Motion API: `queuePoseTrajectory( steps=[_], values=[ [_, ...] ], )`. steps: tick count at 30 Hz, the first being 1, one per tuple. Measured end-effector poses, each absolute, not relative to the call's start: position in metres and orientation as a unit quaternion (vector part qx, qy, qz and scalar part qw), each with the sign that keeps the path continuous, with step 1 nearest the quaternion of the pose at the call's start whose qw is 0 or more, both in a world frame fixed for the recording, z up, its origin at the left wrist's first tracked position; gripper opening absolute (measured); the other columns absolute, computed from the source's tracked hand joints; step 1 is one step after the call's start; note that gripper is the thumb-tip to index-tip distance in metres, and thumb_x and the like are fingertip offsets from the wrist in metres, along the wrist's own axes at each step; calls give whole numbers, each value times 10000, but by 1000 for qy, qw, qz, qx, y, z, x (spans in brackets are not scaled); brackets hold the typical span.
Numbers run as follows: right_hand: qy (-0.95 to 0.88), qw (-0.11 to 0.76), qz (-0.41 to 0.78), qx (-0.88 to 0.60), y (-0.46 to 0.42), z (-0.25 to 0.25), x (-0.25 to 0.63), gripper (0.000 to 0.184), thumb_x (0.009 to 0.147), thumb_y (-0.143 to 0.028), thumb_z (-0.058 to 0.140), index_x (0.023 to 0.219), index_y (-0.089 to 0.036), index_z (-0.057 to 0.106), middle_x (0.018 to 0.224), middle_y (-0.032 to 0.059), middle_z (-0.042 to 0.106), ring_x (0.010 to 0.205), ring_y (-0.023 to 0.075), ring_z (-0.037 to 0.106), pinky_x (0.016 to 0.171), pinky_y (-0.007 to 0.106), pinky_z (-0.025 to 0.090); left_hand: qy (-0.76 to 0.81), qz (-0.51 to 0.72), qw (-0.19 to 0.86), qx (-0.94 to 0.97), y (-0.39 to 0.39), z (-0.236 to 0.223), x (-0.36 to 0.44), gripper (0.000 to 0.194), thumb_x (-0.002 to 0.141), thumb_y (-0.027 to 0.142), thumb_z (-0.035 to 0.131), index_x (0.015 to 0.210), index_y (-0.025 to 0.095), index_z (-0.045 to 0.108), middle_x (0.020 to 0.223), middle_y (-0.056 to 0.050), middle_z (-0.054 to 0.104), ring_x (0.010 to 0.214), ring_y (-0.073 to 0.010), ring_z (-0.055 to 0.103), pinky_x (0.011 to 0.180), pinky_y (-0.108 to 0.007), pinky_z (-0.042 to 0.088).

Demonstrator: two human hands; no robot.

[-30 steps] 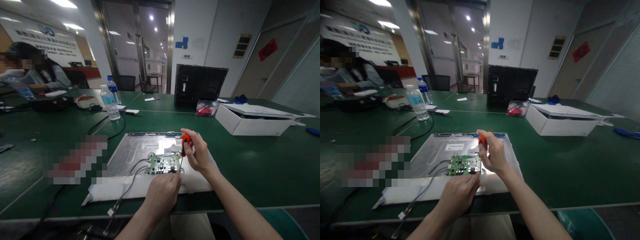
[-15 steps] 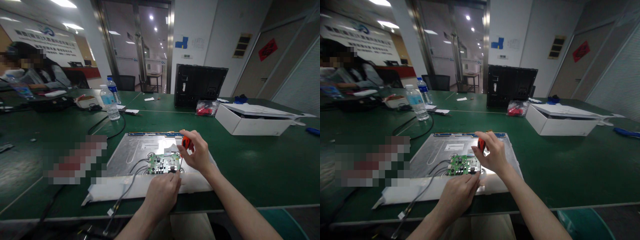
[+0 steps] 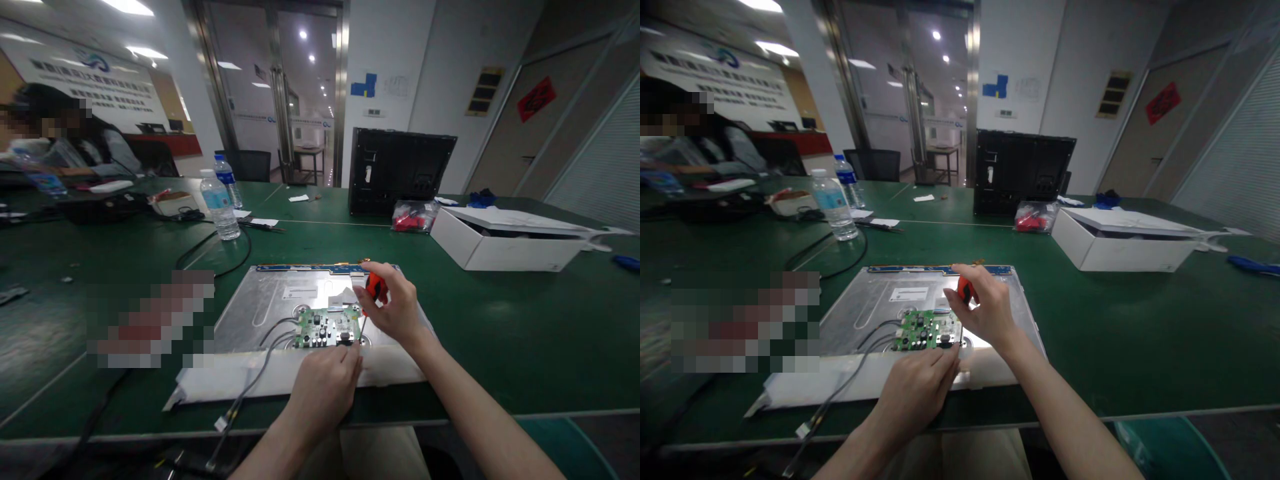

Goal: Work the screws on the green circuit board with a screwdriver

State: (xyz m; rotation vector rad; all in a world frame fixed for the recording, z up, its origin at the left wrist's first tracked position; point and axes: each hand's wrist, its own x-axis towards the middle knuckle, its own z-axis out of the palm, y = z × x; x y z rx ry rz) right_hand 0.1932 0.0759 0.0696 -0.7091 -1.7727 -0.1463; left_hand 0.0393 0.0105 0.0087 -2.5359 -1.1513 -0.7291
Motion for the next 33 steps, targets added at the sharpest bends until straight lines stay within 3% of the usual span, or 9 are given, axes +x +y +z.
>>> queuePoseTrajectory(
  steps=[5,10,20,29,33],
  values=[
    [-775,550,-22,-311,74,70,196,311,900,-280,496,1203,-216,505,714,-31,550,547,101,469,511,229,419,-396,-252,132,-873,11,9,39,181,912,145,454,994,136,616,639,-15,651,547,-177,622,487,-260,444],
    [-780,550,10,-299,72,73,198,385,903,-191,366,1265,-202,495,854,25,626,694,134,569,622,270,478,-400,-241,120,-876,10,10,39,183,916,140,443,996,144,607,661,-19,654,565,-190,629,493,-273,452],
    [-751,570,-55,-330,73,69,193,282,869,-280,551,1138,-216,492,643,-66,487,470,77,402,453,203,355,-396,-257,126,-872,11,9,40,193,914,146,443,987,141,623,643,-19,650,550,-181,624,483,-260,447],
    [-776,547,-25,-314,72,71,199,323,895,-225,378,1193,-205,501,847,24,582,638,130,511,585,270,448,-402,-238,120,-876,10,9,39,228,930,147,412,1024,136,620,660,-29,652,569,-162,617,512,-241,464],
    [-764,559,-34,-320,73,71,197,296,874,-208,444,1164,-209,504,787,-5,555,546,100,460,518,237,422,-403,-235,115,-877,10,9,39,206,923,155,440,1009,141,626,662,-28,653,574,-166,621,515,-244,464]
  ],
)
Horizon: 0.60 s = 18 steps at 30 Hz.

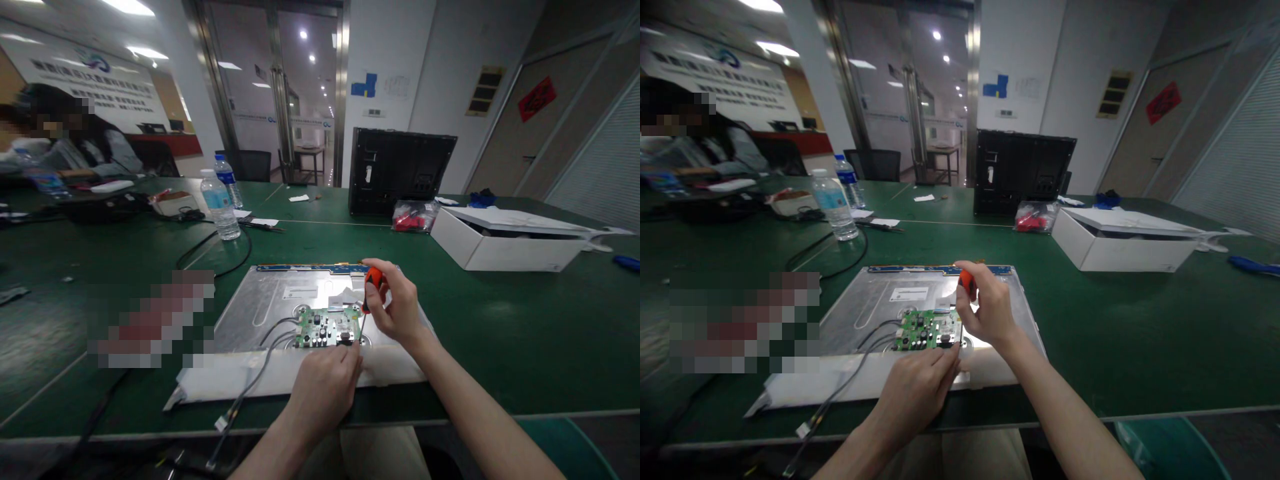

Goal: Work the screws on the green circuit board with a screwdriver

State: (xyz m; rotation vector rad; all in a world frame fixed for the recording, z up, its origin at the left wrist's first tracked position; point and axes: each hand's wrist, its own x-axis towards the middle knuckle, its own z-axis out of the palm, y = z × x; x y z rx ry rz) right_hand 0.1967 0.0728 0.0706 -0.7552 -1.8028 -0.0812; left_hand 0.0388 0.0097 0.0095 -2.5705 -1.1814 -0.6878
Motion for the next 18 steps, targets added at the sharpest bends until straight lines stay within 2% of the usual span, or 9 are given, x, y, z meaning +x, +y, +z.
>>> queuePoseTrajectory(
  steps=[3,7,14,18],
  values=[
    [-756,566,-51,-323,74,71,195,250,866,-235,527,1114,-222,505,691,-45,500,501,87,411,483,217,390,-404,-234,113,-877,10,9,39,186,904,148,477,1011,140,629,670,-25,659,582,-174,629,514,-253,465],
    [-755,571,-62,-316,74,71,194,252,860,-279,592,1090,-221,508,672,-54,498,497,82,405,477,209,375,-404,-237,115,-876,10,9,39,176,889,148,508,1017,140,629,664,-17,661,570,-182,629,502,-265,464],
    [-773,553,-10,-310,72,71,198,311,908,-237,389,1195,-186,497,808,20,583,609,127,513,566,264,431,-397,-244,120,-877,10,10,39,184,900,151,483,1010,125,628,659,-20,659,559,-197,630,486,-295,473],
    [-761,561,-31,-324,73,70,197,300,876,-202,441,1169,-192,503,765,-4,576,550,105,485,517,231,412,-395,-250,121,-875,10,9,39,183,890,144,493,1007,123,631,661,-19,664,554,-197,631,483,-296,472]
  ],
)
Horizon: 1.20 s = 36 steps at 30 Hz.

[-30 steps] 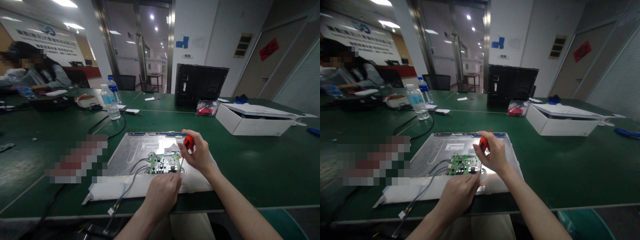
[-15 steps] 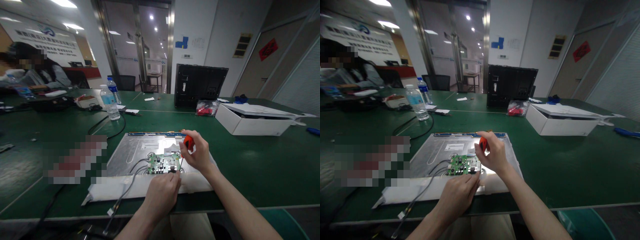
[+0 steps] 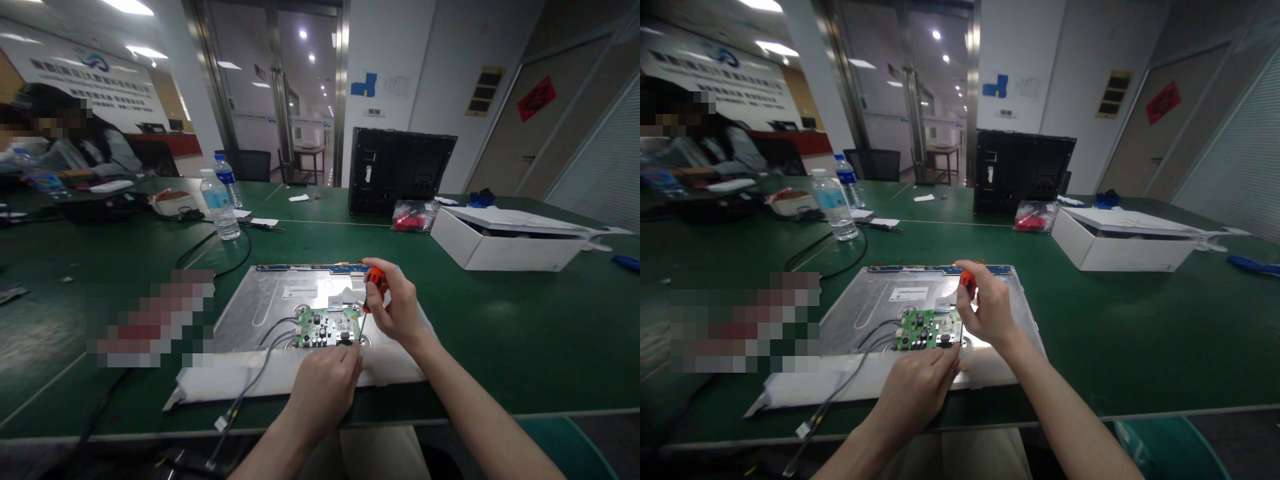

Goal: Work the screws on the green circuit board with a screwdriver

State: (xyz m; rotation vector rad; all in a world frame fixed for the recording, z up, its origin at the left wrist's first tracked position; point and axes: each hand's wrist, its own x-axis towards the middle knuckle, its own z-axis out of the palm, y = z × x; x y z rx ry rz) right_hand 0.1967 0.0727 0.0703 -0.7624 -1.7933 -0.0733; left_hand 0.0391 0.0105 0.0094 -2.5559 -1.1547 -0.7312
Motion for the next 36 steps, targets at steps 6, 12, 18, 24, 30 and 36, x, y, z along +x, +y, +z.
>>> queuePoseTrajectory(
  steps=[6,12,18,24,30,36],
  values=[
    [-749,571,-73,-328,76,67,194,224,864,-234,549,1085,-213,518,611,-71,494,471,79,411,486,202,371,-399,-244,120,-876,11,10,39,177,869,137,520,1002,133,637,657,-15,666,552,-196,632,480,-290,470],
    [-771,556,-20,-310,73,70,197,287,884,-250,467,1164,-198,503,685,-30,542,533,103,475,528,231,411,-400,-241,122,-876,10,9,39,184,890,147,496,1014,134,631,670,-16,672,564,-192,639,486,-287,472],
    [-767,561,-5,-310,72,73,198,328,870,-179,389,1179,-196,497,757,-8,576,547,106,496,543,242,428,-398,-244,124,-875,10,10,39,178,881,144,506,1006,133,632,663,-11,669,554,-199,639,479,-301,475],
    [-750,569,-62,-332,75,69,194,261,852,-204,524,1112,-211,495,609,-79,466,454,76,411,472,194,370,-399,-245,118,-876,11,9,39,171,879,143,509,1004,132,625,673,-19,675,571,-196,644,493,-289,468],
    [-760,561,-55,-324,74,69,195,251,868,-268,542,1110,-215,502,623,-66,501,481,85,438,494,206,386,-397,-249,125,-874,11,8,39,174,893,151,493,1012,133,618,661,-18,667,561,-185,633,489,-273,446],
    [-773,555,6,-309,71,72,198,351,877,-193,376,1215,-213,468,792,-4,613,532,104,496,543,248,438,-394,-249,123,-876,10,8,39,174,892,143,488,1012,136,615,650,-11,655,548,-188,622,486,-284,449]
  ],
)
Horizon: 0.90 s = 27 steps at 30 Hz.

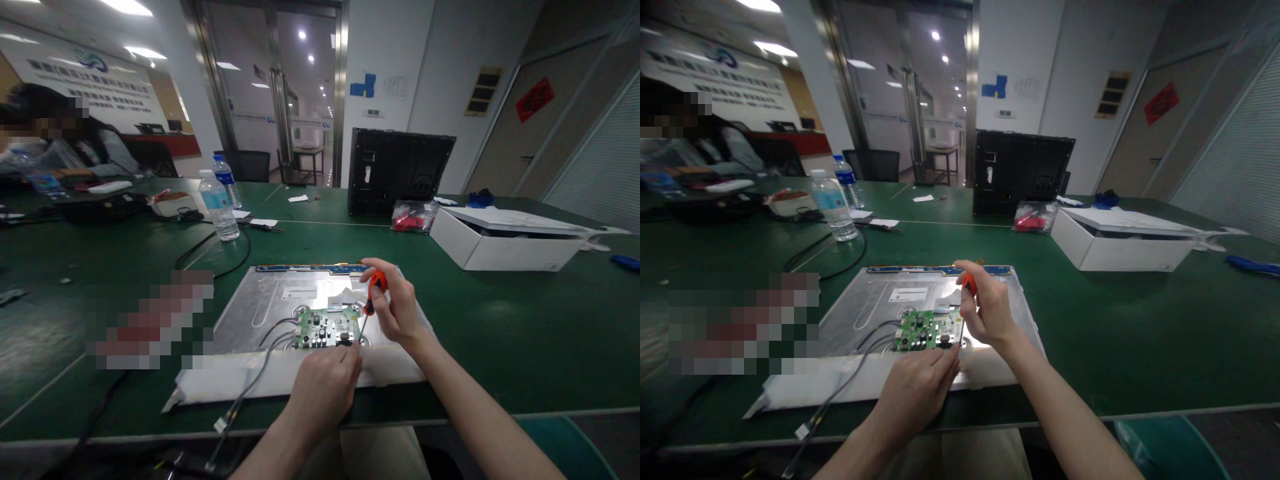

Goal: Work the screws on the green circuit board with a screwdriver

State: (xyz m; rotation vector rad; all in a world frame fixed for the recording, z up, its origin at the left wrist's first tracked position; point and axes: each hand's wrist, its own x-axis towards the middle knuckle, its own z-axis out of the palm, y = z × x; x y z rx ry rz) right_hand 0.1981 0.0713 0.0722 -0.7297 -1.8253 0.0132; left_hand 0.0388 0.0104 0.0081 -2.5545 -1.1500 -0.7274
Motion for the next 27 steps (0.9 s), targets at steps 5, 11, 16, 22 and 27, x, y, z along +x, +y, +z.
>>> queuePoseTrajectory(
  steps=[5,11,16,22,27],
  values=[
    [-757,562,-51,-329,74,70,194,279,860,-205,490,1139,-217,486,634,-62,507,471,87,433,478,206,383,-396,-250,126,-874,10,9,39,168,889,142,491,1003,140,615,651,-14,658,560,-187,631,488,-273,450],
    [-761,552,-48,-337,76,66,194,260,868,-300,557,1102,-216,480,596,-75,471,464,86,418,463,205,350,-396,-251,131,-873,11,8,40,177,893,149,481,1010,138,614,656,-15,658,558,-194,634,486,-283,463],
    [-781,542,13,-311,72,71,198,335,888,-227,404,1218,-207,456,758,-12,586,561,113,502,559,248,431,-400,-243,129,-874,11,9,39,174,907,155,463,992,142,615,659,-20,656,565,-177,630,498,-257,464],
    [-768,549,-30,-328,74,69,195,296,873,-229,476,1169,-210,478,642,-57,498,490,95,436,492,219,382,-403,-238,117,-876,10,10,39,169,892,142,483,994,140,618,680,-24,669,581,-192,643,504,-273,475],
    [-765,551,-46,-331,75,67,193,267,871,-283,556,1118,-216,482,587,-85,440,457,84,388,455,205,335,-404,-240,116,-875,10,10,40,165,876,134,504,993,141,620,669,-18,666,570,-186,636,498,-266,465]
  ],
)
